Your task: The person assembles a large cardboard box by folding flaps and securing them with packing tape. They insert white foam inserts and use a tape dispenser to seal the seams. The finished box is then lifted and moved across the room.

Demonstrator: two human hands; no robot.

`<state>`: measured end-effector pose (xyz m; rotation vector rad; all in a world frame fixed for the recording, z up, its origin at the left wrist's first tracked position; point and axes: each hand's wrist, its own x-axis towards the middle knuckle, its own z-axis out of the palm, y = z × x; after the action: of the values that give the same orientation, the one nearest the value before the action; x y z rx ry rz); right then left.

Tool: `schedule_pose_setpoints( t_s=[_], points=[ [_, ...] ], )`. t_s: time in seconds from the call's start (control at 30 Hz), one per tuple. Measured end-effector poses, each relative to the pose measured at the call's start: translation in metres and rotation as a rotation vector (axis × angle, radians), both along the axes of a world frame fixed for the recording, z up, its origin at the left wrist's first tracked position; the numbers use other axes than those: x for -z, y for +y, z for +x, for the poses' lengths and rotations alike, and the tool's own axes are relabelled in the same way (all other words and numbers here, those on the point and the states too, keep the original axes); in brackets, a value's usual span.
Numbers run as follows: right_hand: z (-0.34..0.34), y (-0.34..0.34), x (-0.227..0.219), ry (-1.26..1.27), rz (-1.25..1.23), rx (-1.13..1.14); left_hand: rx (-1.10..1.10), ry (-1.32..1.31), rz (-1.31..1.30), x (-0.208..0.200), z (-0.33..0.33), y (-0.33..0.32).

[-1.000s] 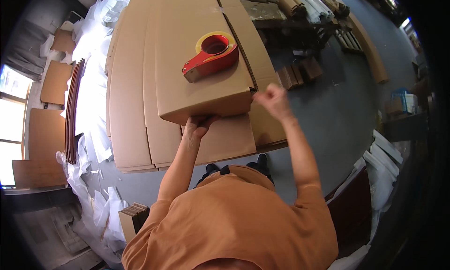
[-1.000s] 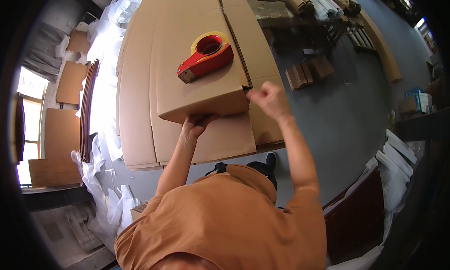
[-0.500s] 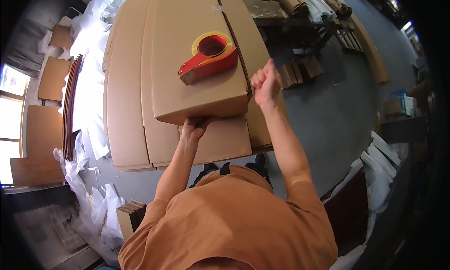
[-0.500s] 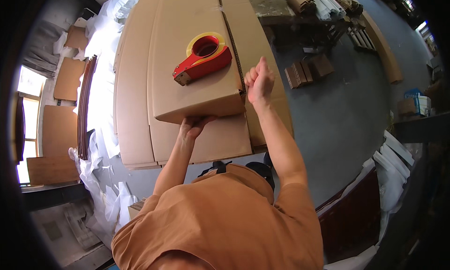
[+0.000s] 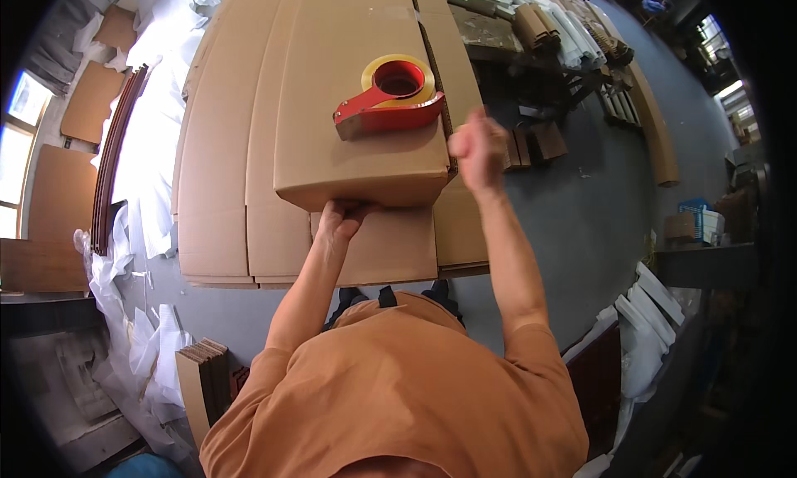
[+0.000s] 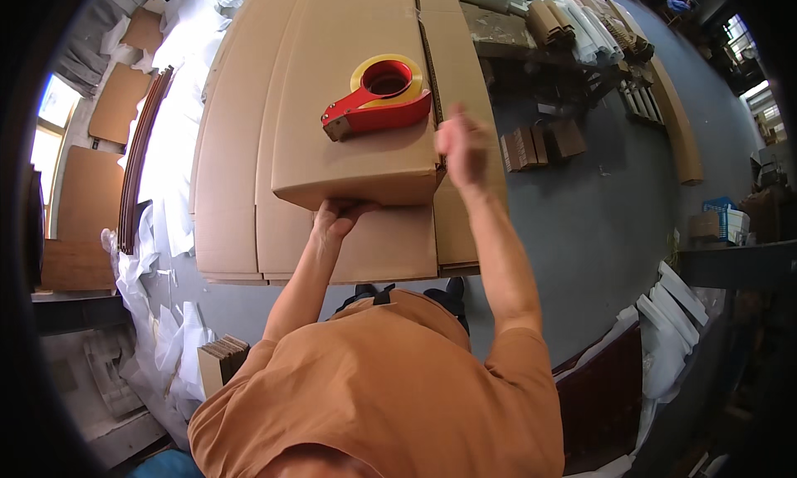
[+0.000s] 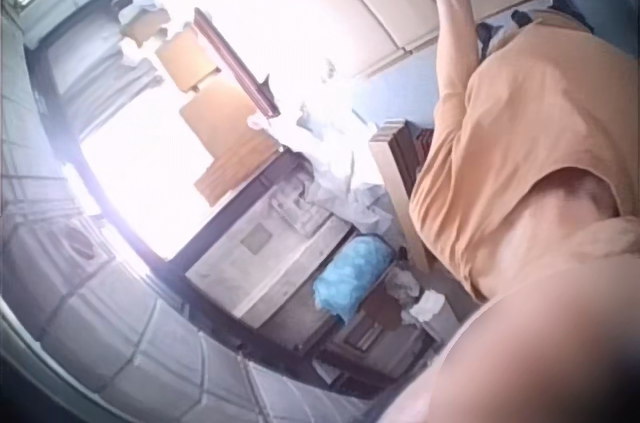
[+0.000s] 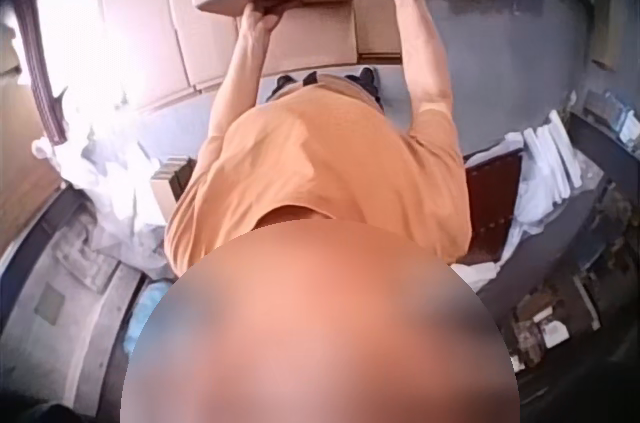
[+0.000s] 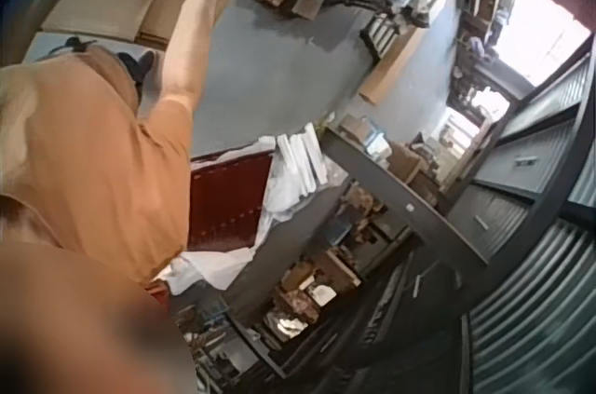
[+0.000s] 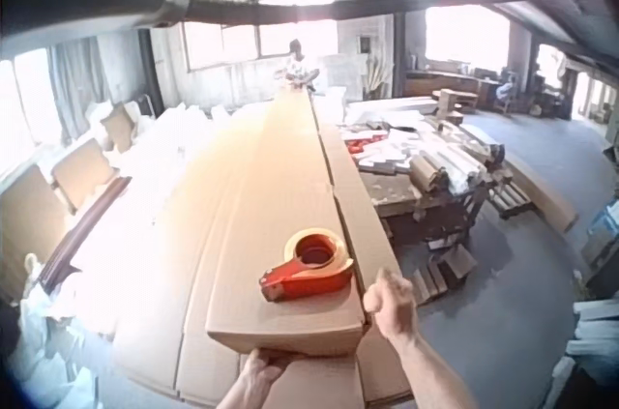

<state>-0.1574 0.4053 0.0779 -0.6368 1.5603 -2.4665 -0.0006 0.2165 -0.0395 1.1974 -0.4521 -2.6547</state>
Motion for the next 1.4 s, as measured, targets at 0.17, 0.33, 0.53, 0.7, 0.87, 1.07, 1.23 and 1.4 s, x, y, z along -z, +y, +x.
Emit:
schedule_pose_setpoints(
  t_s=[0.17, 0.33, 0.53, 0.7, 0.87, 1.07, 1.23, 1.4],
  points=[
    [-0.058, 0.102, -0.008, -0.256, -0.7, 0.353, -0.064, -0.004, -0.055, 0.008, 0.006, 0.0],
    [0.003, -0.009, 0.069, -0.58, -0.415, 0.253, 0.047, 0.074, -0.134, 0.005, 0.005, -0.009],
    [0.074, 0.056, 0.132, -0.173, 0.945, 0.244, 0.018, 0.115, -0.104, 0.019, 0.007, -0.006],
    [0.169, 0.086, 0.187, -0.28, 1.21, -0.009, 0.002, 0.148, -0.08, 0.009, 0.006, 0.001],
    [0.164, 0.072, 0.106, -0.753, 0.624, 0.008, -0.001, 0.092, -0.031, 0.021, 0.004, -0.004],
    [0.157, 0.073, 0.084, -0.692, 0.625, -0.135, -0.037, 0.106, 0.051, 0.033, 0.001, -0.013],
    [0.147, 0.074, 0.086, -0.468, 0.941, -0.274, -0.02, 0.014, -0.058, -0.002, -0.006, 0.003],
    [0.096, 0.047, -0.006, 0.327, 0.77, 0.114, 0.013, 0.044, -0.037, 0.02, -0.013, -0.003]
  ],
)
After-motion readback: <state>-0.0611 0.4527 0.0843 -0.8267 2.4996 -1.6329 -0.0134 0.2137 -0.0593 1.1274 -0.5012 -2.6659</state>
